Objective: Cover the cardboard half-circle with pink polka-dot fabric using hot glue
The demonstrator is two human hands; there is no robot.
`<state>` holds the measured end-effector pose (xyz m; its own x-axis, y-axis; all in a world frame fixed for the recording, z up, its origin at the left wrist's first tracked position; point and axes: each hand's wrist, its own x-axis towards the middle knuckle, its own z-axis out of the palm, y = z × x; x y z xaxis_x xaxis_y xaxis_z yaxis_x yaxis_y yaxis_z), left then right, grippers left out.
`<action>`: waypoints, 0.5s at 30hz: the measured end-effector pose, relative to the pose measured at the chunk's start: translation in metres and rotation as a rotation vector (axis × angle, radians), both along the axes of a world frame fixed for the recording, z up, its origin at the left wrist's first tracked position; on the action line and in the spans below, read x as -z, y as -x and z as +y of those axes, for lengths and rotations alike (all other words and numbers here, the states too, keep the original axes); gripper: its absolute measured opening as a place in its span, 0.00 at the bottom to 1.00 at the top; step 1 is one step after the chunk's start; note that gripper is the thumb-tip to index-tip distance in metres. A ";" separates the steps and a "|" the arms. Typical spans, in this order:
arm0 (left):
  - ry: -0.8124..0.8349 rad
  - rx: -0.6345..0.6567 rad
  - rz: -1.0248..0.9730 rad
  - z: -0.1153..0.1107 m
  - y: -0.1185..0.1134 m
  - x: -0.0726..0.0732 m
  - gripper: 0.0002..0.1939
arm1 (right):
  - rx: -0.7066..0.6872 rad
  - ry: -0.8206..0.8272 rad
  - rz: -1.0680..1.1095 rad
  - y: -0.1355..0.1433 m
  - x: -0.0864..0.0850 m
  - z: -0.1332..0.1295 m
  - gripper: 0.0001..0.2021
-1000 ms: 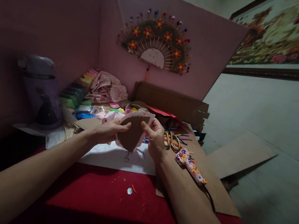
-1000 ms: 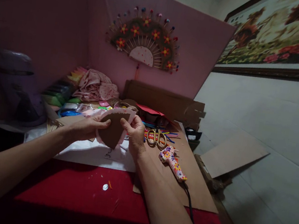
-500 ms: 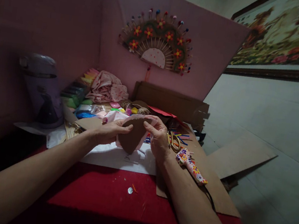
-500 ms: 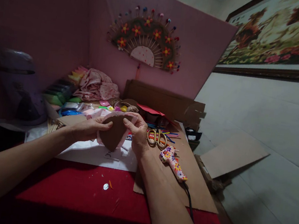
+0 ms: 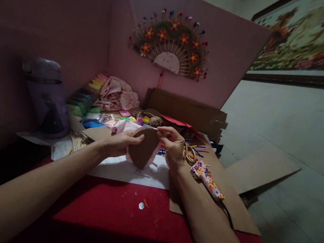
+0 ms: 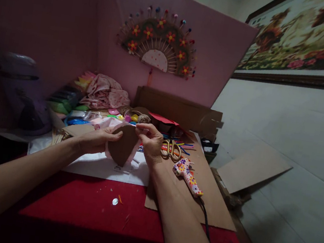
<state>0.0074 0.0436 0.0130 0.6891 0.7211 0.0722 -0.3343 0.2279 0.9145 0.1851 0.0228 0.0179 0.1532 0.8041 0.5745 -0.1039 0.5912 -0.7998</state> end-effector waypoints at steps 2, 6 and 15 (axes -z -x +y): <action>0.011 0.009 -0.010 0.002 0.000 0.001 0.13 | 0.021 -0.064 -0.037 -0.001 0.000 0.000 0.02; 0.047 -0.018 -0.056 0.007 0.003 0.003 0.17 | 0.031 -0.112 -0.099 -0.001 0.003 0.001 0.02; 0.013 -0.037 -0.056 0.011 0.005 0.002 0.19 | 0.046 0.076 0.099 -0.003 0.008 0.006 0.15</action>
<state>0.0024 0.0549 0.0109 0.6567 0.7475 0.1002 -0.3935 0.2263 0.8910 0.1878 0.0293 0.0099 0.2436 0.8357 0.4923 -0.1586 0.5350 -0.8298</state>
